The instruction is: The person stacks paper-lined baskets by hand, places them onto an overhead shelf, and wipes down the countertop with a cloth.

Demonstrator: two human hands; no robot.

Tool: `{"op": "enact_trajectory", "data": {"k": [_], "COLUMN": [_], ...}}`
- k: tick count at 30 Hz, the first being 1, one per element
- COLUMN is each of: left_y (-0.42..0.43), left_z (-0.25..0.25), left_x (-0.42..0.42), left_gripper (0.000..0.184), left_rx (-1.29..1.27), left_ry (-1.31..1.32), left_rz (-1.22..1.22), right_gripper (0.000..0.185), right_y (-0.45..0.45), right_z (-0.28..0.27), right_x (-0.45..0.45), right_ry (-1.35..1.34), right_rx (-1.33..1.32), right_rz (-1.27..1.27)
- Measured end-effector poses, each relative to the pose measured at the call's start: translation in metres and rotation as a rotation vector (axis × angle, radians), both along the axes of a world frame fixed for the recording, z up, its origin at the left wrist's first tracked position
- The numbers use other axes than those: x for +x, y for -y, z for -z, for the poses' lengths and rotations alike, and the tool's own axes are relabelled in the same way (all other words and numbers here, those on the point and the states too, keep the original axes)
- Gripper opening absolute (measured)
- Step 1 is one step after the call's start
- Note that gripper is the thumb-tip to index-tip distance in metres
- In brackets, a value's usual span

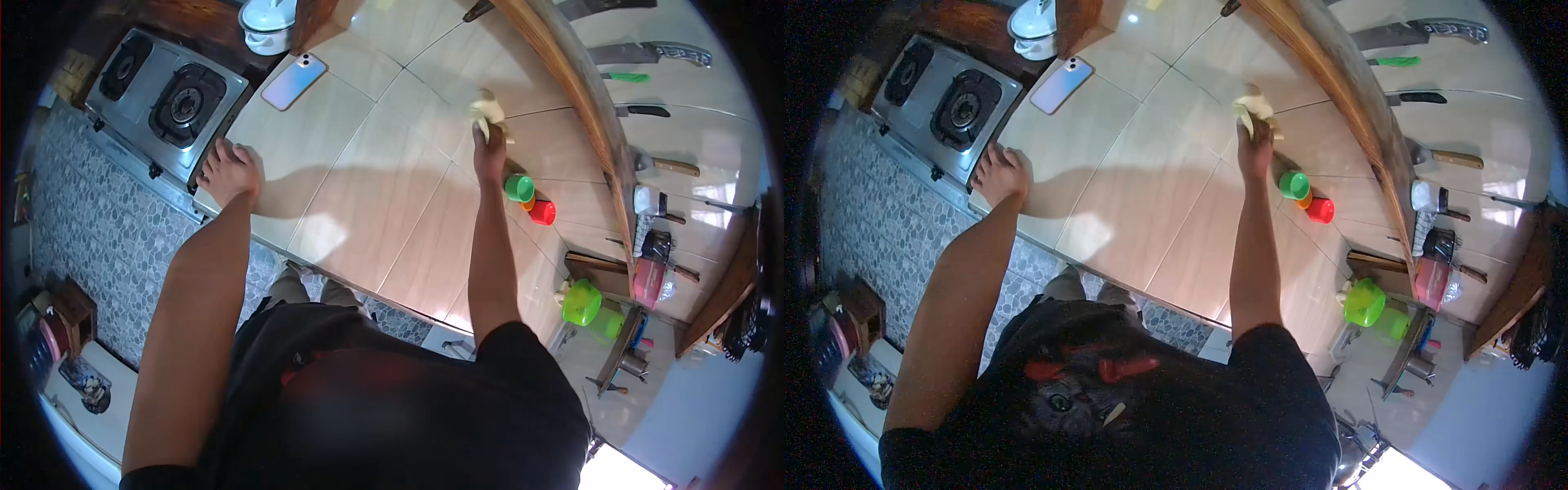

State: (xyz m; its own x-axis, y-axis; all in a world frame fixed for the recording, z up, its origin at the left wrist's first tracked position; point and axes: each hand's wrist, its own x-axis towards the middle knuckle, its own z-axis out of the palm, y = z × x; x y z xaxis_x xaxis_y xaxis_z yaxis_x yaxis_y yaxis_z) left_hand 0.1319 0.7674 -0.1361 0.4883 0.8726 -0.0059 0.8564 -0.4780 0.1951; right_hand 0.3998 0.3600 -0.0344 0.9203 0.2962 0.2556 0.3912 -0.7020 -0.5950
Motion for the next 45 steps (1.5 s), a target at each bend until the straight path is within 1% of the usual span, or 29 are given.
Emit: {"op": "enact_trajectory", "data": {"k": [1,3,4,5,7,8,11,13,16,18,19,21,22,23,24,25,26,27,29,31,32,33,36,39,40,41,42,43,45], "left_y": [0.000,0.001,0.002,0.000,-0.001,0.000,-0.002,-0.001,-0.001,0.000,0.002,0.003,0.003,0.002,0.003,0.004,0.004,0.004,0.006,0.002,-0.003,-0.005,0.029,0.132,0.154,0.209,0.234,0.271,0.311], "left_z": [0.003,0.003,-0.002,-0.004,0.001,-0.002,0.007,0.007,0.002,-0.001,-0.003,-0.005,0.000,0.000,-0.002,-0.004,-0.001,-0.003,-0.007,-0.003,0.005,0.013,0.028,0.004,0.039,0.006,-0.001,-0.006,-0.021], "left_x": [0.000,-0.002,-0.001,0.000,-0.002,-0.002,0.003,0.000,-0.002,-0.001,-0.002,0.000,0.000,0.001,0.001,0.000,-0.001,0.001,-0.002,-0.009,-0.013,-0.012,-0.027,-0.048,-0.060,-0.060,-0.065,-0.070,-0.074], "left_gripper": [0.058,0.058,0.058,0.058,0.057,0.057,0.057,0.058,0.061,0.060,0.060,0.059,0.057,0.057,0.057,0.058,0.059,0.059,0.060,0.061,0.062,0.062,0.065,0.070,0.072,0.070,0.067,0.065,0.064], "left_rx": [0.014,0.030,0.026,0.024,0.030,0.015,0.049,0.049,0.009,0.023,0.018,0.026,0.084,0.084,0.084,0.085,0.051,0.061,0.035,0.009,0.014,0.022,0.160,0.080,0.115,0.267,-0.050,0.050,-0.014], "left_ry": [0.004,-0.004,-0.008,-0.011,-0.017,-0.004,0.044,0.030,0.028,0.053,0.068,0.027,0.033,0.050,0.043,0.035,0.003,0.026,-0.005,-0.017,-0.002,0.016,0.163,0.024,0.139,0.093,0.151,0.017,0.055], "left_rz": [0.002,-0.008,-0.008,0.002,0.025,0.018,0.019,0.001,0.014,0.025,0.036,-0.003,-0.001,0.011,0.009,0.010,0.005,0.009,0.019,0.056,0.091,0.129,0.306,0.584,0.784,0.865,0.985,0.971,0.888], "right_gripper": [0.039,0.043,0.045,0.045,0.042,0.046,0.051,0.053,0.039,0.051,0.053,0.056,0.059,0.056,0.051,0.047,0.043,0.039,0.035,0.035,0.036,0.037,0.036,0.048,0.048,0.049,0.045,0.045,0.044], "right_y": [0.013,0.039,0.036,0.030,0.034,0.031,0.020,0.024,0.031,0.014,0.017,0.001,0.003,-0.015,-0.009,0.007,0.023,0.038,0.066,0.082,0.086,0.092,0.114,0.121,0.119,0.114,0.108,0.109,0.122], "right_z": [0.041,0.130,0.140,0.146,0.144,0.119,0.088,0.100,0.139,0.114,0.131,0.104,0.132,0.101,0.089,0.077,0.074,0.061,0.034,-0.026,-0.019,-0.034,0.002,0.056,0.072,0.084,0.088,0.090,0.085], "right_x": [0.020,0.049,0.063,0.078,0.080,0.070,0.035,-0.001,-0.093,-0.187,-0.234,-0.318,-0.359,-0.378,-0.388,-0.386,-0.380,-0.363,-0.300,-0.240,-0.199,-0.163,-0.061,-0.023,-0.030,-0.038,-0.039,-0.040,-0.036], "right_ry": [-0.012,0.125,-0.044,-0.054,-0.201,-0.426,-0.482,-0.414,-0.419,-0.552,-0.460,-0.684,-0.633,-0.701,-0.825,-1.043,-1.147,-1.113,-0.654,-0.886,-0.520,-0.263,0.152,-0.328,-0.199,-0.071,-0.078,-0.086,-0.157], "right_rx": [-0.002,-0.292,-0.344,-0.338,-0.074,0.061,-0.097,-0.149,0.356,0.026,-0.163,-0.442,-0.767,-0.905,-0.697,-0.233,0.054,0.156,-0.057,0.505,0.512,0.289,0.067,-0.106,-0.250,-0.390,-0.381,-0.361,-0.274], "right_rz": [-0.006,-0.008,0.126,0.120,0.170,0.141,0.135,0.159,-0.098,-0.098,-0.129,-0.250,-0.344,-0.409,-0.454,-0.407,-0.345,-0.283,-0.325,0.133,0.148,0.144,0.052,0.013,0.086,0.159,0.232,0.230,0.080]}}
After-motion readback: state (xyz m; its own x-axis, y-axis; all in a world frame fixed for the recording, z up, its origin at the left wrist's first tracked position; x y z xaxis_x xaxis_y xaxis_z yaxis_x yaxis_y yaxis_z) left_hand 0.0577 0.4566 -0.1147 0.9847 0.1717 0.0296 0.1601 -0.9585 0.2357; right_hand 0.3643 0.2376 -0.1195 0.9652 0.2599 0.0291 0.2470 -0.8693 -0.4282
